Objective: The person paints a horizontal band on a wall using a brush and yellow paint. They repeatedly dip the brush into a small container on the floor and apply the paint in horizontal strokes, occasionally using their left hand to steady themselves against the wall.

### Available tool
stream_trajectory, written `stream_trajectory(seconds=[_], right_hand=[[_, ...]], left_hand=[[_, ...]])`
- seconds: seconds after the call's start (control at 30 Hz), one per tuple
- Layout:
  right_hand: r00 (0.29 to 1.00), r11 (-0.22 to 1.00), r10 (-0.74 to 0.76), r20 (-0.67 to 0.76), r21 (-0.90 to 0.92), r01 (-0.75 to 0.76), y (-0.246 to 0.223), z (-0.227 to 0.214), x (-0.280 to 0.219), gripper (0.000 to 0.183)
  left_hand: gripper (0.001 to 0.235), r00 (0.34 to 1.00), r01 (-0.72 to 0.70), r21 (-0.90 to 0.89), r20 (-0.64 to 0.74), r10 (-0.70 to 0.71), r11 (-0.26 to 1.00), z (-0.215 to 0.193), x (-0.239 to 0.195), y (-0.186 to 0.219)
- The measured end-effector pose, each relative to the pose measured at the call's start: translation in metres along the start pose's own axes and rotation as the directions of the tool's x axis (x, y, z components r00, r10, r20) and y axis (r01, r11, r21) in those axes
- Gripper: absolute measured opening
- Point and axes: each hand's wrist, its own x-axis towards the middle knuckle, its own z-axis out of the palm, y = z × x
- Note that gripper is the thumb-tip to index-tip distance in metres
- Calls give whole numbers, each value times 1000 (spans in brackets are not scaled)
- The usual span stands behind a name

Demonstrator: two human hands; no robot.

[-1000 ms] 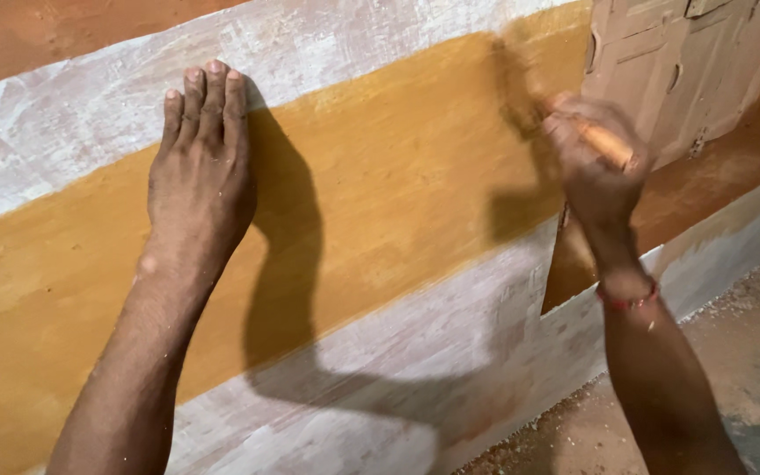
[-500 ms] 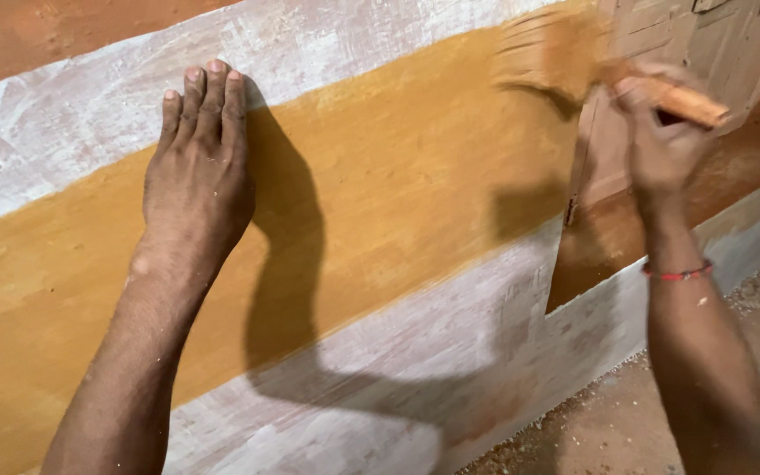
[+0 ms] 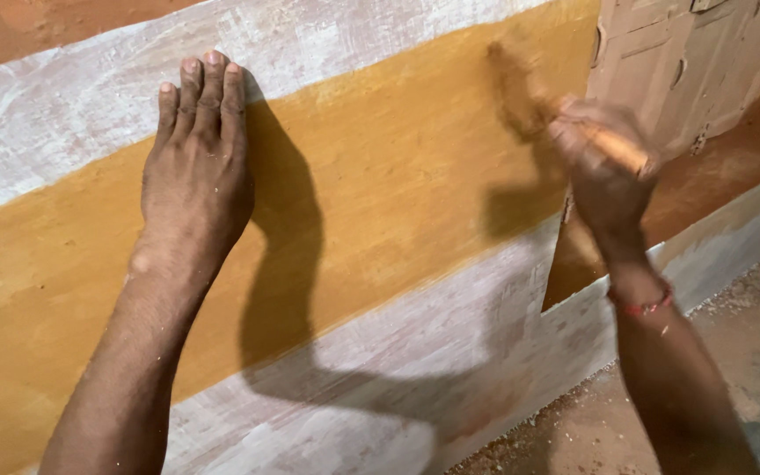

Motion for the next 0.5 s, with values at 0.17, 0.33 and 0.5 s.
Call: stream_trajectory(seconds=[0.17, 0.33, 0.5], right_hand=[[951, 858, 286, 114, 412, -307, -46, 13, -39, 13], [945, 907, 320, 67, 267, -326, -15, 8, -29, 7], [927, 937, 339, -159, 147, -317, 42, -29, 6, 13]], left_hand=[[78, 1000, 9, 3, 14, -9, 1000, 2, 0, -1], [77, 1000, 1, -63, 11, 0, 998, -2, -3, -3], [78, 1000, -7, 0, 30, 7, 1000, -3, -1, -2]])
